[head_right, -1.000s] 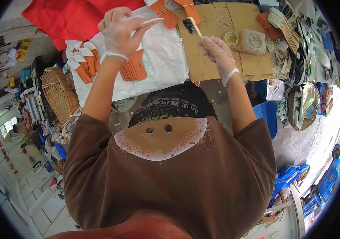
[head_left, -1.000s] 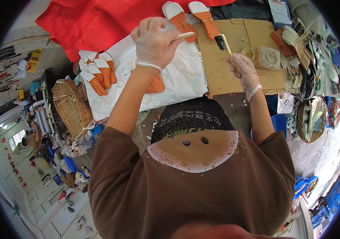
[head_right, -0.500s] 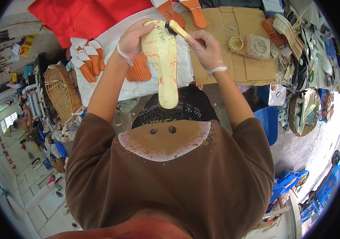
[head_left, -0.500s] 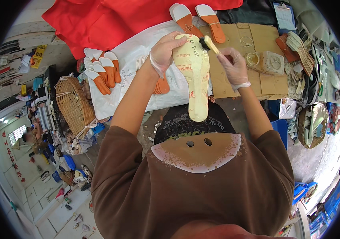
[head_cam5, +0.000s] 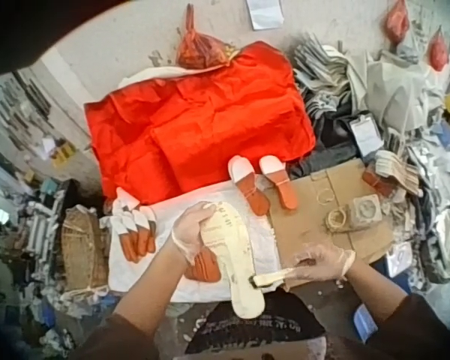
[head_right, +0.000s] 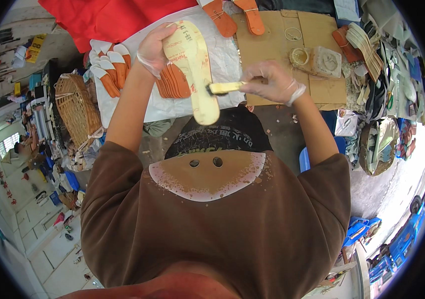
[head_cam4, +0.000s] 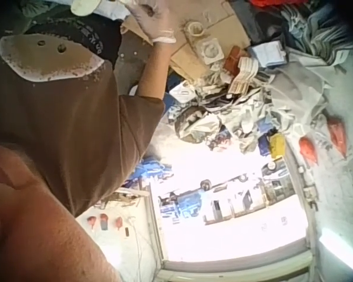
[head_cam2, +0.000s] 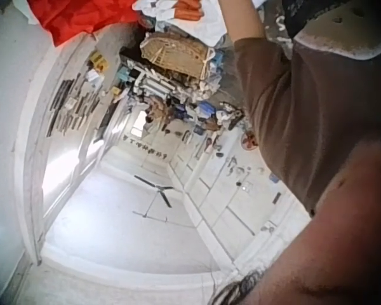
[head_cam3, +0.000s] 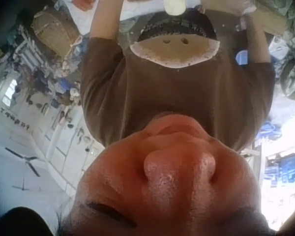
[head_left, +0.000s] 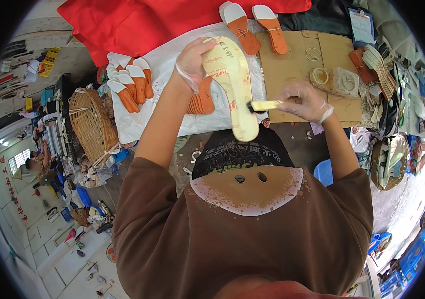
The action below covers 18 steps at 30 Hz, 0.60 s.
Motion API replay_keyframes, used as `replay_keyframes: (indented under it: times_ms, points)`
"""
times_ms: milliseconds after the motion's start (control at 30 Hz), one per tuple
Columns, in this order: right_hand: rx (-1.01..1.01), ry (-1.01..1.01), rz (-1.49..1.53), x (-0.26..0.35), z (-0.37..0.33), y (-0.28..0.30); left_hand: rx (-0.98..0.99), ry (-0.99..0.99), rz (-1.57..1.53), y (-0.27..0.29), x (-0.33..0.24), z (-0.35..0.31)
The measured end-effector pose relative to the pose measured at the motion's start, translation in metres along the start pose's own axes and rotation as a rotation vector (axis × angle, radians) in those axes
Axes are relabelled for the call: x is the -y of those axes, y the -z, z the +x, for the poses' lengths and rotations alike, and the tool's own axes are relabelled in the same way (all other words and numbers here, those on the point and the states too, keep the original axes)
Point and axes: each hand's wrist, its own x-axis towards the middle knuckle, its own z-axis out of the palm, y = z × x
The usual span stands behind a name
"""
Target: The recorder is applying glue to the bottom of shoe uppers and the matching soles using a brush.
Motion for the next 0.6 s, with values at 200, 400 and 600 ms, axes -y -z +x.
replay_keyframes:
  times_ms: [200,400,600]
  points:
    - [-0.31,-0.389,0.285,-0.036,-0.044,0.013,-0.051,-0.051,-0.138,0.017,-0.01,-0.008]
    - [-0.9,-0.541,0.088,-0.074,-0.034,-0.023,-0.049,-0.211,-0.127,-0.033,0.026,-0.04]
    - [-1.103,-0.532,0.102,-0.037,-0.003,-0.082,-0.212,-0.538,0.067,-0.088,0.081,-0.061]
